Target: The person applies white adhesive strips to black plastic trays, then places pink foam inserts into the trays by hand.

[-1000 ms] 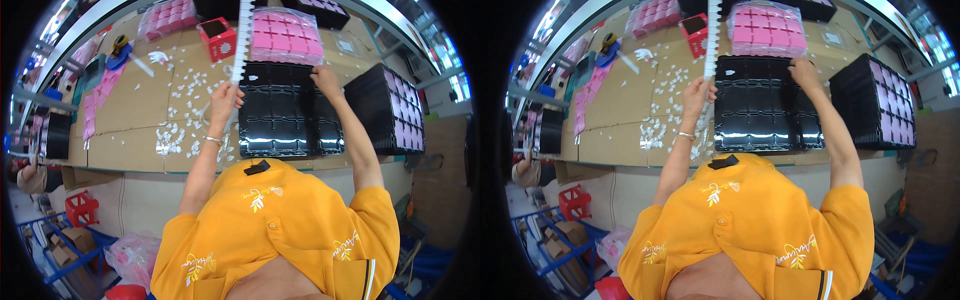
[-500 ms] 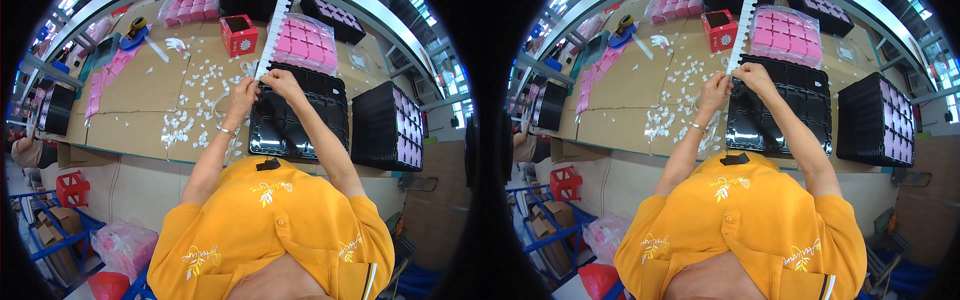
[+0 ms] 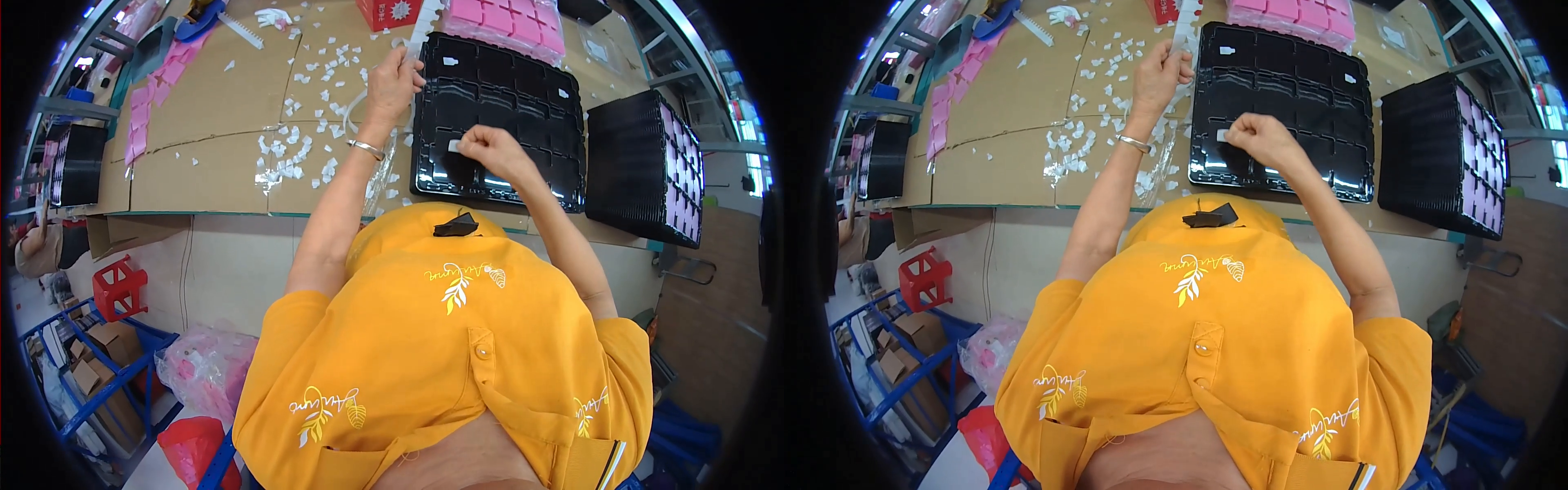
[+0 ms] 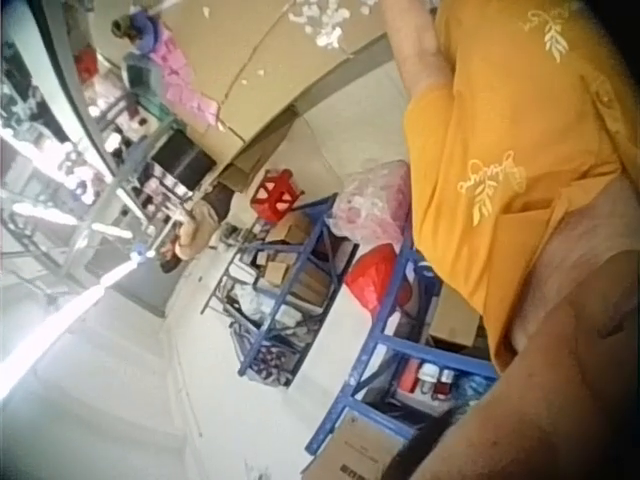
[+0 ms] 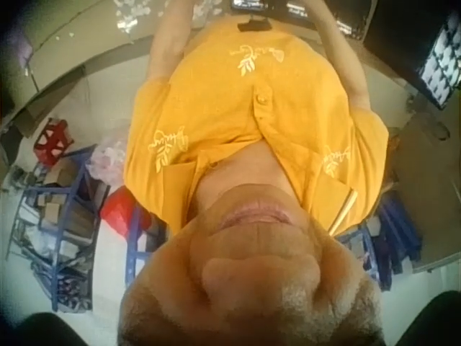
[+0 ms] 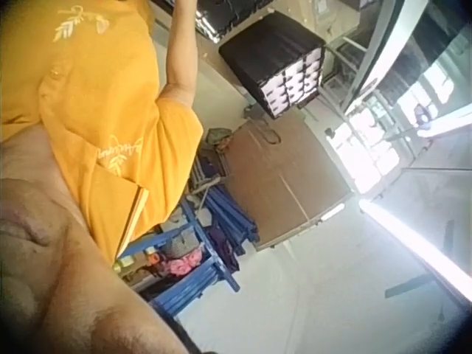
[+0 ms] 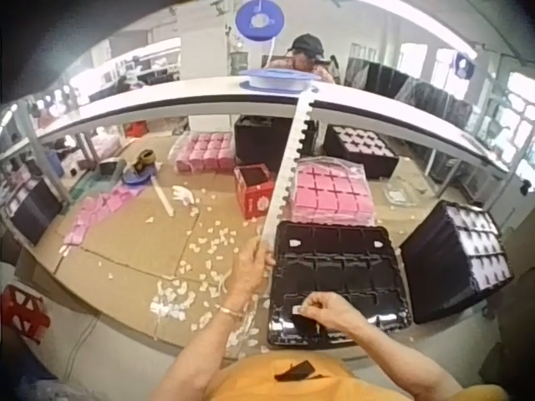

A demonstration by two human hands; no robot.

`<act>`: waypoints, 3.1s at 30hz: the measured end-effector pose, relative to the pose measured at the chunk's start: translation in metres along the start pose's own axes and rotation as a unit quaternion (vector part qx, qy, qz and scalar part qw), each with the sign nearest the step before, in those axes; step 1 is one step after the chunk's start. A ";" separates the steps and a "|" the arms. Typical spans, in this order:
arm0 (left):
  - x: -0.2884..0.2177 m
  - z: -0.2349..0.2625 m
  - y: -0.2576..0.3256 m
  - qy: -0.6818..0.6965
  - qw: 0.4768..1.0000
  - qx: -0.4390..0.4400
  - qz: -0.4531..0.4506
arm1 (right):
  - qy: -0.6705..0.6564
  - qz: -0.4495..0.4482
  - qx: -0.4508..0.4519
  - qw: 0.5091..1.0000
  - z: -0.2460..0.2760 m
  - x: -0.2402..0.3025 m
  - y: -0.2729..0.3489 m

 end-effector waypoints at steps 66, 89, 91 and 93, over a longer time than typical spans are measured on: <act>-0.064 0.017 0.018 0.168 0.977 0.107 0.071 | -0.279 0.158 0.001 0.947 0.014 0.107 -0.010; -0.048 0.004 0.012 0.135 0.985 0.084 0.064 | 0.449 0.277 -0.082 0.846 -0.039 0.005 0.058; -0.043 0.002 0.011 0.133 0.985 0.085 0.072 | 0.477 0.279 -0.063 0.831 -0.037 0.015 0.065; -0.040 0.002 0.010 0.129 0.985 0.088 0.077 | 0.500 0.280 -0.032 0.819 -0.036 0.025 0.071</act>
Point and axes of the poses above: each hand's wrist, its own y-axis away from the middle knuckle, its own z-axis out of the back of the hand, x = y × z, the point moved 5 cm from there along -y, towards the middle knuckle, and after that the axes turned 9 degrees about -z, right-handed, at the moved point
